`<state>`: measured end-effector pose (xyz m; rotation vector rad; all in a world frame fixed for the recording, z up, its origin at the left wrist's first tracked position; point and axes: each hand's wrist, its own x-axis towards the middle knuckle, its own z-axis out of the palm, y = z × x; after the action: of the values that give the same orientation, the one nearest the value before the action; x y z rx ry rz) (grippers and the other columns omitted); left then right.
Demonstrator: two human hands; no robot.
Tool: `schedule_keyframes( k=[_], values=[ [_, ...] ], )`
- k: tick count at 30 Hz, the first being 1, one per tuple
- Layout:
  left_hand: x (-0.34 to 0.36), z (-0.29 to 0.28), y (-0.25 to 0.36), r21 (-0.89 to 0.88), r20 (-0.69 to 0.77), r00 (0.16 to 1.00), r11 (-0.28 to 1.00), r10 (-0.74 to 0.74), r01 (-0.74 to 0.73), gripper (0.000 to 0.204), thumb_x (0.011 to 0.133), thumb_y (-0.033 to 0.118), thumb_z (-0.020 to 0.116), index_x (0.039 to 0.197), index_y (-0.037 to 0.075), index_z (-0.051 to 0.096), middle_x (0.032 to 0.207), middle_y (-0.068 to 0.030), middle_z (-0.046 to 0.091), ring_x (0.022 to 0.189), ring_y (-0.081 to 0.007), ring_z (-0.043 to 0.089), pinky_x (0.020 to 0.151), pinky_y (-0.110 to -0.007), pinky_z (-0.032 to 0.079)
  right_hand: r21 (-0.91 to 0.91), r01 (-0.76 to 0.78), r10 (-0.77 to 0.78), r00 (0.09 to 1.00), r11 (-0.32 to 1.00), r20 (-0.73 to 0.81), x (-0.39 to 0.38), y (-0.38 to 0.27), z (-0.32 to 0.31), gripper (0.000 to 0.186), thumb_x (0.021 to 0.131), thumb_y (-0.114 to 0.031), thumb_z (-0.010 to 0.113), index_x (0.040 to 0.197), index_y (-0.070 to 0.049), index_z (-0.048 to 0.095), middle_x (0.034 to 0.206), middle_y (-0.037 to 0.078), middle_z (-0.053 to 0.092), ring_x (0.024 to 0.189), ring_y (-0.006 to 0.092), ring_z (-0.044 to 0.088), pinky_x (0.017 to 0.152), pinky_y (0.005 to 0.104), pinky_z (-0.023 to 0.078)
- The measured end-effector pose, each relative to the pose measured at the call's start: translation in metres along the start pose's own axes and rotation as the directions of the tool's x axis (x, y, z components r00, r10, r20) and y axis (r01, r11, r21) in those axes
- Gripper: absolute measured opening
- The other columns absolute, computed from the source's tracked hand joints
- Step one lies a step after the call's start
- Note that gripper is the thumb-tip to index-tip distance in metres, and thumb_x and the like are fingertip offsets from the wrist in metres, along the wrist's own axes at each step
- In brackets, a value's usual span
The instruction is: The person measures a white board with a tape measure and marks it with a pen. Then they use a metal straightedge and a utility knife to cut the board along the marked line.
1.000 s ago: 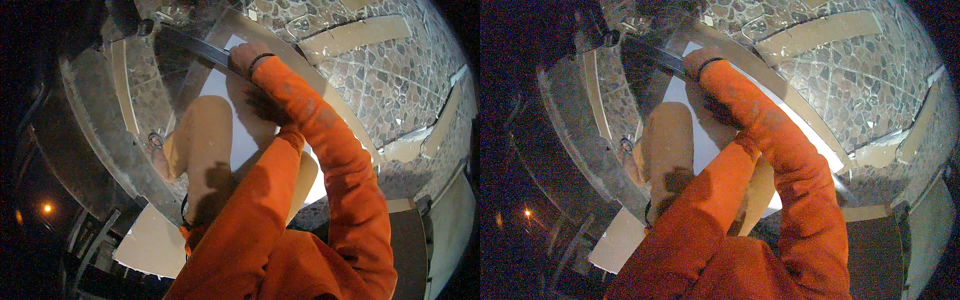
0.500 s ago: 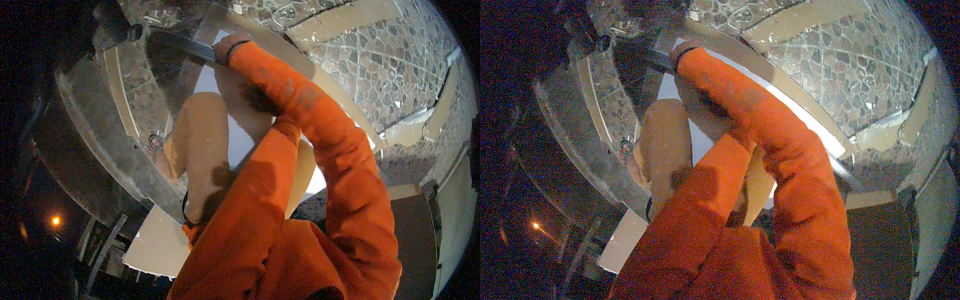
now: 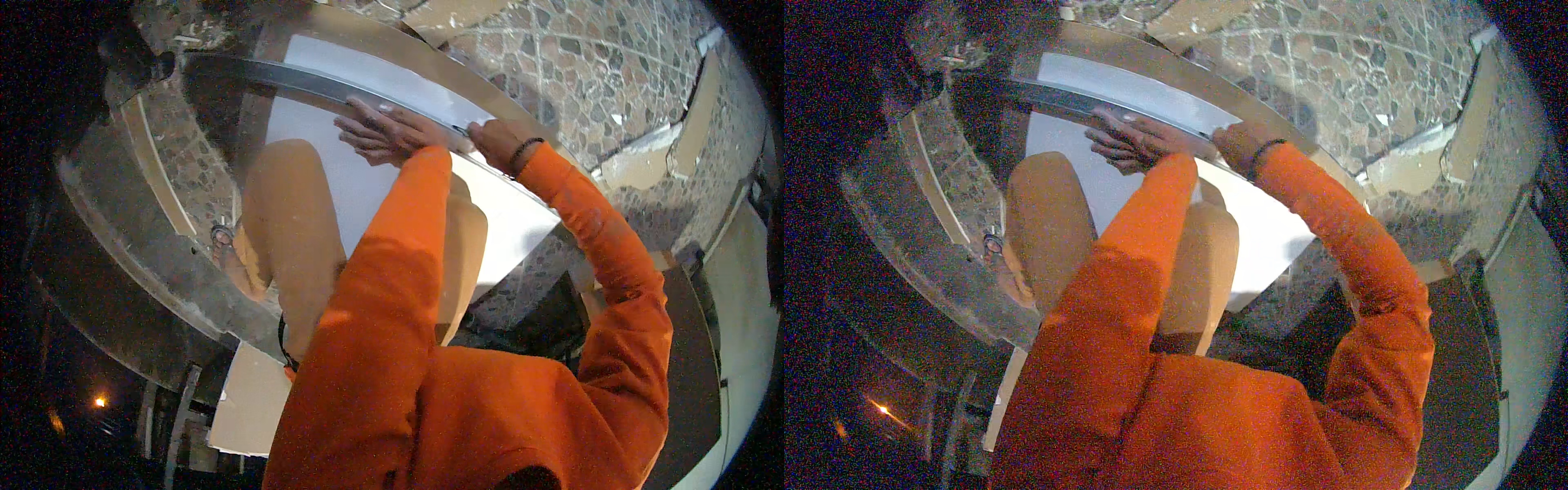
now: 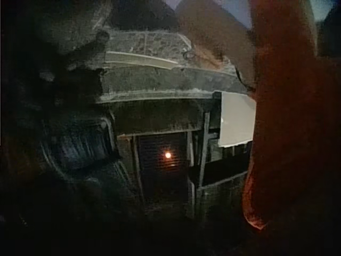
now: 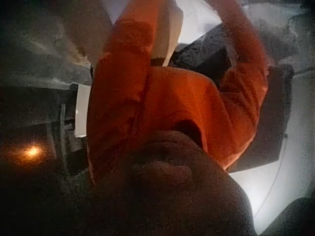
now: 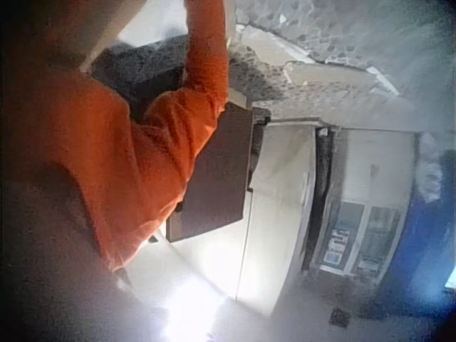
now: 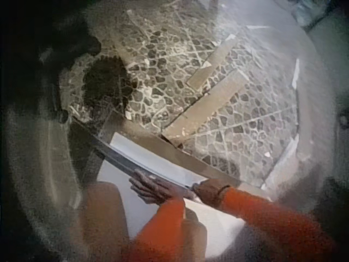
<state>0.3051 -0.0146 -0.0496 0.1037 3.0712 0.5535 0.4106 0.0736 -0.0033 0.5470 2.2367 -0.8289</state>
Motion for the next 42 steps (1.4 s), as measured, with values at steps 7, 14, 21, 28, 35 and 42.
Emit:
schedule_keyframes(
  k=[7,14,21,28,35,42],
  values=[
    [-0.004,0.005,-0.004,0.082,0.005,1.000,0.997,0.003,-0.004,0.059,0.101,0.030,0.037,0.158,0.017,0.027,0.165,-0.0211,0.014,0.148,-0.0477,0.016,0.112,-0.062,0.018,0.003,-0.041,0.041,0.999,0.999,0.018,-0.085,0.059,0.061,0.017,0.096,-0.017,0.047,0.101,-0.004,0.057,0.075,0.021,0.068,0.073,0.0403,0.069,0.064,0.0510,0.055],
    [-0.003,0.013,-0.010,0.161,0.027,0.999,0.987,-0.031,0.027,0.060,0.102,0.035,0.035,0.158,0.019,0.025,0.164,-0.0212,0.015,0.148,-0.0470,0.017,0.110,-0.063,0.020,-0.006,-0.127,0.127,0.981,0.992,0.148,-0.128,0.078,0.071,0.019,0.098,-0.019,0.046,0.108,-0.005,0.055,0.081,0.021,0.068,0.077,0.0410,0.069,0.065,0.0511,0.055],
    [-0.002,0.017,-0.016,0.124,-0.032,0.999,0.992,0.031,-0.027,0.060,0.102,0.038,0.036,0.158,0.019,0.026,0.163,-0.0206,0.019,0.146,-0.0469,0.022,0.109,-0.063,0.024,-0.063,-0.218,0.226,0.959,0.974,0.169,-0.147,0.082,0.081,0.022,0.097,-0.018,0.048,0.116,-0.009,0.053,0.083,0.020,0.069,0.076,0.0403,0.069,0.065,0.0522,0.055],
    [0.001,-0.015,0.015,0.156,0.110,0.986,0.982,-0.124,0.106,0.078,0.094,0.058,0.047,0.157,0.016,0.029,0.161,-0.0223,0.022,0.145,-0.0466,0.023,0.108,-0.064,0.025,-0.096,-0.540,0.540,0.841,0.836,-0.036,-0.175,0.051,0.053,0.024,0.094,-0.015,0.053,0.117,-0.010,0.057,0.081,0.020,0.069,0.078,0.0416,0.069,0.065,0.0520,0.054],
    [-0.005,0.015,-0.007,-0.138,0.034,0.999,0.990,0.013,-0.008,0.086,0.087,0.055,0.055,0.156,0.012,0.029,0.161,-0.0212,0.026,0.145,-0.0539,0.019,0.111,-0.069,0.020,0.863,-0.299,0.886,-0.098,0.408,-0.453,-0.205,-0.014,0.242,0.023,0.104,-0.017,0.048,0.115,0.000,0.060,0.086,0.011,0.067,0.072,0.0238,0.064,0.067,0.0373,0.052],
    [-0.007,-0.009,-0.013,-0.066,0.264,0.963,0.997,0.059,-0.043,0.076,0.090,0.046,0.050,0.153,0.005,0.033,0.162,-0.0165,0.027,0.146,-0.0568,0.008,0.111,-0.071,0.015,0.899,-0.203,0.827,-0.354,0.388,-0.437,-0.175,-0.159,0.356,0.017,0.101,-0.006,0.051,0.112,0.004,0.059,0.099,0.015,0.064,0.085,0.0218,0.062,0.075,0.0338,0.051]
  ],
)
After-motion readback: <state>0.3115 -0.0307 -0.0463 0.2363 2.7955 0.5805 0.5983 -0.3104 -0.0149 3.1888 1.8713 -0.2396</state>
